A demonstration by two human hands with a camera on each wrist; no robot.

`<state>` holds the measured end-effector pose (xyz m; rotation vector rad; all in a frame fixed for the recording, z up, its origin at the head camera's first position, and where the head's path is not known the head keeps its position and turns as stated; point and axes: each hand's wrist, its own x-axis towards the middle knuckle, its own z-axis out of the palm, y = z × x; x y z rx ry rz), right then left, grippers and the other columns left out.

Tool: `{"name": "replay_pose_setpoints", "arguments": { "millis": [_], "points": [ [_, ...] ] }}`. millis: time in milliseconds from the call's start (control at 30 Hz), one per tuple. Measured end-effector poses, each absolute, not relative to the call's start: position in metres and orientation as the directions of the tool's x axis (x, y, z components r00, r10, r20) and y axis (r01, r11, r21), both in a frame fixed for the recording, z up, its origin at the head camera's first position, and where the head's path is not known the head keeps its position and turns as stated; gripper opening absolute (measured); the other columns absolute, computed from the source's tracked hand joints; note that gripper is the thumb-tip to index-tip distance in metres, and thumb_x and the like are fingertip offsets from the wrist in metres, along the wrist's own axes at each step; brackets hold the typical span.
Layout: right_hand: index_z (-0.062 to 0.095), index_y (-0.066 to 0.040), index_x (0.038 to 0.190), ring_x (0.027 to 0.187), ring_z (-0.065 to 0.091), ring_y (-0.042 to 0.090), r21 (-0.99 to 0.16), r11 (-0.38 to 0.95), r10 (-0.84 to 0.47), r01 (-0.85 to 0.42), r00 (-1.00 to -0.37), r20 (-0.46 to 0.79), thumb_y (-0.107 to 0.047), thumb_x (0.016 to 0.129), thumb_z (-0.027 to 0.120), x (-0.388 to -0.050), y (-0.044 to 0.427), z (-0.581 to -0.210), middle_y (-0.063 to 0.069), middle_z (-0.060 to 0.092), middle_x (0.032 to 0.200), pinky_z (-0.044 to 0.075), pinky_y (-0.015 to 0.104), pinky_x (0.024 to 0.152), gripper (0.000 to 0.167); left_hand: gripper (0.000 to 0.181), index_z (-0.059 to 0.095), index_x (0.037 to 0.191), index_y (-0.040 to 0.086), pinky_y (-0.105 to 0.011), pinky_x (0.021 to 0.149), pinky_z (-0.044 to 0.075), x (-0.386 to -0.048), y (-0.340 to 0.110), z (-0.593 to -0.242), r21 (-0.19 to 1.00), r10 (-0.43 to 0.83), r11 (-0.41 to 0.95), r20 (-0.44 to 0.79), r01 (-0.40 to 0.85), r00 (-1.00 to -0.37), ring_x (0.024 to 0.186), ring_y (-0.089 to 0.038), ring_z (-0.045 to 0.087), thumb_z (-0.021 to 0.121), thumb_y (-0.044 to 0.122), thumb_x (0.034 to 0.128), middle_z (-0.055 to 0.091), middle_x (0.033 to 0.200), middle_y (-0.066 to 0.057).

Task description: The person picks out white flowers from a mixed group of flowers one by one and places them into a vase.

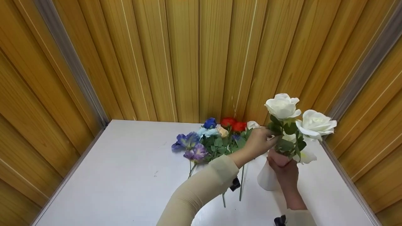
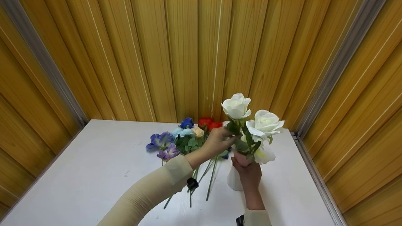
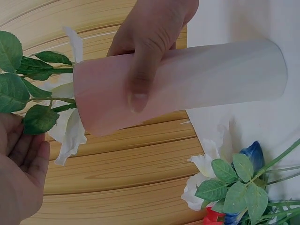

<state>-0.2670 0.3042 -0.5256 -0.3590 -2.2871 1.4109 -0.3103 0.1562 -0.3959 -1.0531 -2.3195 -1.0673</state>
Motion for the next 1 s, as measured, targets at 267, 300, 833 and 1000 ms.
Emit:
{"name": "replay_pose_setpoints", "arguments": {
  "millis": [267,300,833,1000],
  "points": [
    [0.033,0.004,0.15,0.126,0.054,0.034,-0.895,0.447,0.435,0.005,-0.875,0.213,-0.029,0.086,0.078,-0.267,0.304,-0.525,0.028,0.056,0.139,0.039,0.031,0.096,0.084,0.01,0.083,0.094,0.008,-0.014,0.079,0.055,-0.309,0.156,-0.398,0.388,0.464,0.439,0.675,0.81,-0.575,0.088,-0.015,0.076,0.077,0.015,0.0909,0.081,0.092,-0.004],
    [0.033,0.003,0.15,0.126,0.054,0.034,-0.895,0.446,0.435,0.006,-0.875,0.211,-0.029,0.086,0.077,-0.267,0.304,-0.525,0.027,0.056,0.14,0.039,0.032,0.096,0.084,0.009,0.083,0.094,0.009,-0.014,0.078,0.055,-0.309,0.157,-0.398,0.383,0.46,0.441,0.681,0.812,-0.57,0.088,-0.015,0.076,0.077,0.015,0.0903,0.081,0.091,-0.003],
    [0.025,0.01,0.149,0.123,0.056,0.048,-0.845,0.535,0.409,0.014,-0.879,0.244,-0.026,0.088,0.074,-0.266,0.303,-0.524,0.034,0.05,0.138,0.045,0.061,0.105,0.086,0.007,0.084,0.092,0.01,-0.012,0.077,0.055,-0.304,0.163,-0.408,0.39,0.468,0.496,0.632,0.775,-0.618,0.087,-0.012,0.076,0.079,0.014,0.0874,0.081,0.091,-0.001],
    [0.026,0.009,0.148,0.121,0.056,0.047,-0.836,0.548,0.409,-0.018,-0.866,0.287,-0.023,0.087,0.074,-0.267,0.302,-0.523,0.032,0.05,0.137,0.045,0.061,0.105,0.084,0.009,0.084,0.092,0.013,-0.014,0.075,0.055,-0.304,0.166,-0.41,0.315,0.479,0.554,0.636,0.771,-0.605,0.085,-0.012,0.074,0.078,0.019,0.089,0.079,0.088,0.0]
  ]
}}
